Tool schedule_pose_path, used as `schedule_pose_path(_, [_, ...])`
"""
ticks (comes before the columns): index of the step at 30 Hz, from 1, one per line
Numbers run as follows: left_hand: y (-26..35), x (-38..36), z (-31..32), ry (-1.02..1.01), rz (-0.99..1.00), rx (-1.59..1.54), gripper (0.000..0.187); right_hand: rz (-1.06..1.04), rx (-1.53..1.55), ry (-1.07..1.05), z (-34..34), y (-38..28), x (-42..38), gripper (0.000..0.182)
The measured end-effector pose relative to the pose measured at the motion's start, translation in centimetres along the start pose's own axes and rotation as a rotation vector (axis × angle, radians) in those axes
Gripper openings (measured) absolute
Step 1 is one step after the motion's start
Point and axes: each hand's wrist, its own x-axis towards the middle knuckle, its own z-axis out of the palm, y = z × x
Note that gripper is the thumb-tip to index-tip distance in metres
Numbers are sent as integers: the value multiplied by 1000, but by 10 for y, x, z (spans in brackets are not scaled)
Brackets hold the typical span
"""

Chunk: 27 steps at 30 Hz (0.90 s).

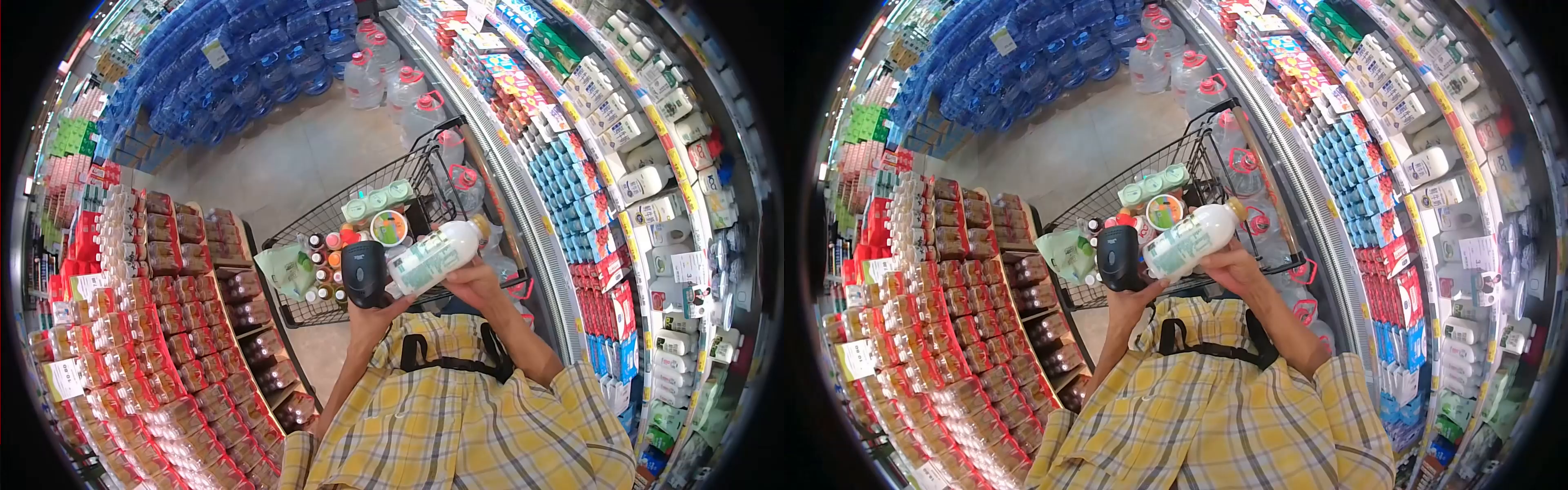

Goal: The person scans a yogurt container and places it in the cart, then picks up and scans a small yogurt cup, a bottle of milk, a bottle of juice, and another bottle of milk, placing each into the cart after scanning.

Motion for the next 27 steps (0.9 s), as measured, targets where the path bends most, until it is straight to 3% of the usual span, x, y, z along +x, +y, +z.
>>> schedule_pose_path(4, [1,-3,3,52,66,-91,59,42,-42,68,-1,3,0,65])
schedule_pose_path(7, [-9,-7,-4,13,84,87,75,53,-47,144,6,4,-1,55])
schedule_pose_path(10, [-23,-9,-4,45,242,278,77,78,8,216,9,6,3,49])
schedule_pose_path(17, [-15,-6,3,50,268,478,57,16,-6,395,7,14,12,42])
schedule_pose_path(19, [-11,-4,-1,10,218,418,59,1,-53,348,6,6,14,43])
schedule_pose_path(22, [-13,0,-6,-7,145,227,38,-32,-115,274,-2,-5,21,45])
schedule_pose_path(27, [18,-4,-16,-143,-10,141,21,-106,-149,226,-17,-9,35,54])
